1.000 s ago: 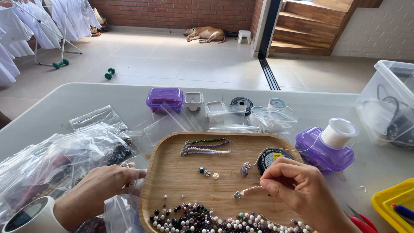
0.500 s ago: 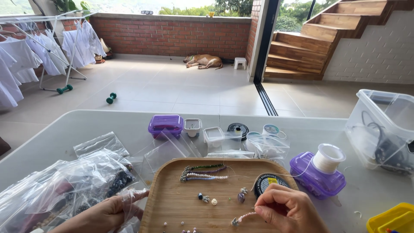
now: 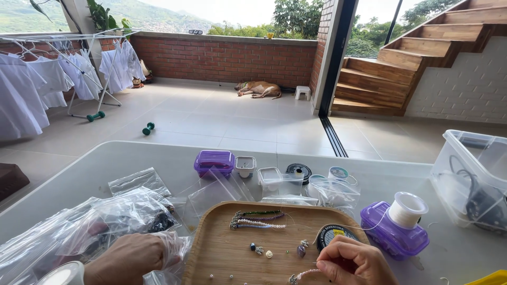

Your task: Sorting and packaging jewelry components and finished pieces into small plastic bags

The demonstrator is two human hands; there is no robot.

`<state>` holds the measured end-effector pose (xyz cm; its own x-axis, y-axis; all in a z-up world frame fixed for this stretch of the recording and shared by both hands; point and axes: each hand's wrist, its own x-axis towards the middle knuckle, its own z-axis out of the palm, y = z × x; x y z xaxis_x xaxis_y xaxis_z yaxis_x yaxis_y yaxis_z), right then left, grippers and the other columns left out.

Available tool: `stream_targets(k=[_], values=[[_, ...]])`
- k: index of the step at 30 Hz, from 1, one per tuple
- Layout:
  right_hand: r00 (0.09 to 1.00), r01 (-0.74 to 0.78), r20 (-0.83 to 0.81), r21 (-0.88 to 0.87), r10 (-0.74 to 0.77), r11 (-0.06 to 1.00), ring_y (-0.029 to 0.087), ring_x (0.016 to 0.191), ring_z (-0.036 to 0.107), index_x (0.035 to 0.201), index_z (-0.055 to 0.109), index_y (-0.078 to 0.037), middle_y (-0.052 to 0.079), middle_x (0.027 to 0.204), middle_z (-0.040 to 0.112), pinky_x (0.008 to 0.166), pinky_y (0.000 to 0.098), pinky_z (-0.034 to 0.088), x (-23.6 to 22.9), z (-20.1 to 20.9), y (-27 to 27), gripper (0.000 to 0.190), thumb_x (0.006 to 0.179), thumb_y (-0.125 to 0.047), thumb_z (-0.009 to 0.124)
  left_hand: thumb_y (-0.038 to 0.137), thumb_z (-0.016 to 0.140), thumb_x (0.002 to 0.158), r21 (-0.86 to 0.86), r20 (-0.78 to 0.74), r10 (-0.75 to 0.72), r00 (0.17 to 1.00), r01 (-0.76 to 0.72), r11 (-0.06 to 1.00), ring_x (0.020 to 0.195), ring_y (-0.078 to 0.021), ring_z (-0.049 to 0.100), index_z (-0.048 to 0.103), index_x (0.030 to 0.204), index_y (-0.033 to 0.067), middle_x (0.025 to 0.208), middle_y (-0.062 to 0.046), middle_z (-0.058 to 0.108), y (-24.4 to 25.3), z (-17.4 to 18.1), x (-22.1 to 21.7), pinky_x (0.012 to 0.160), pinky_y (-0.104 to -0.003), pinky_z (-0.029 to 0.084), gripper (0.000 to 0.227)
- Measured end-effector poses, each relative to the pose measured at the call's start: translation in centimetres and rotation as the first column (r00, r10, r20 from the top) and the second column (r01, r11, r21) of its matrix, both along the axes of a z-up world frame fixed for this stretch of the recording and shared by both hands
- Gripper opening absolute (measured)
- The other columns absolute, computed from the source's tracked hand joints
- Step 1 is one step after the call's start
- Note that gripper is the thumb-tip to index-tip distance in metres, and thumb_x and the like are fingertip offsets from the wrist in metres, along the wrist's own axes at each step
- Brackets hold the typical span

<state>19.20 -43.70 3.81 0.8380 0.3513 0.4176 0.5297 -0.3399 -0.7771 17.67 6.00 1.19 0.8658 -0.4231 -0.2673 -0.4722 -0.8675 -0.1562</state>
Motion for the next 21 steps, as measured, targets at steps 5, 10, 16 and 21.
stream_targets(k=[5,10,16,21], values=[[1.0,0.004,-0.003,0.004,-0.004,1.0,0.012,0.061,0.063,0.068,0.088,-0.005,0.001,0.067,0.073,0.053,0.026,0.05,0.1,0.0,0.0,0.008,0.075,-0.007,0.091,0.004,0.062,0.08,-0.142,-0.007,0.303,0.953,-0.301,0.943,0.07,-0.0075,0.063,0.065,0.081,0.0296,0.08,0.013,0.067,-2.5,1.0,0.1,0.063,-0.028,0.052,0.026],[1.0,0.0,0.019,-0.024,0.001,1.0,0.011,0.061,0.066,0.067,0.088,-0.007,0.0,0.067,0.076,0.055,0.026,0.051,0.2,-0.3,-0.2,0.009,0.075,-0.01,0.091,-0.004,0.058,0.073,-0.169,0.1,0.315,0.944,-0.296,0.94,0.054,-0.0115,0.053,0.057,0.063,0.0243,0.062,0.008,0.059,-1.8,-1.3,1.5,0.054,-0.031,0.046,0.029],[0.999,0.003,0.044,-0.073,0.0,0.997,0.01,0.058,0.062,0.067,0.088,-0.009,-0.002,0.067,0.073,0.052,0.0245,0.047,0.6,-0.6,-0.4,0.01,0.075,-0.013,0.091,-0.007,0.06,0.09,-0.133,0.165,0.167,0.972,-0.146,0.98,0.053,-0.0129,0.061,0.061,0.069,0.017,0.064,0.001,0.064,-2.1,0.4,0.6,0.048,-0.033,0.049,0.032],[0.998,-0.014,0.06,-0.064,0.018,0.998,0.01,0.063,0.066,0.067,0.087,-0.008,-0.002,0.068,0.075,0.06,0.025,0.051,0.4,-0.6,-0.2,0.011,0.077,-0.014,0.088,-0.004,0.056,0.091,-0.197,0.041,0.245,0.969,-0.233,0.952,0.051,-0.0051,0.06,0.071,0.078,0.0175,0.064,0.006,0.065,-2.4,2.7,-0.3,0.048,-0.022,0.051,0.029]])
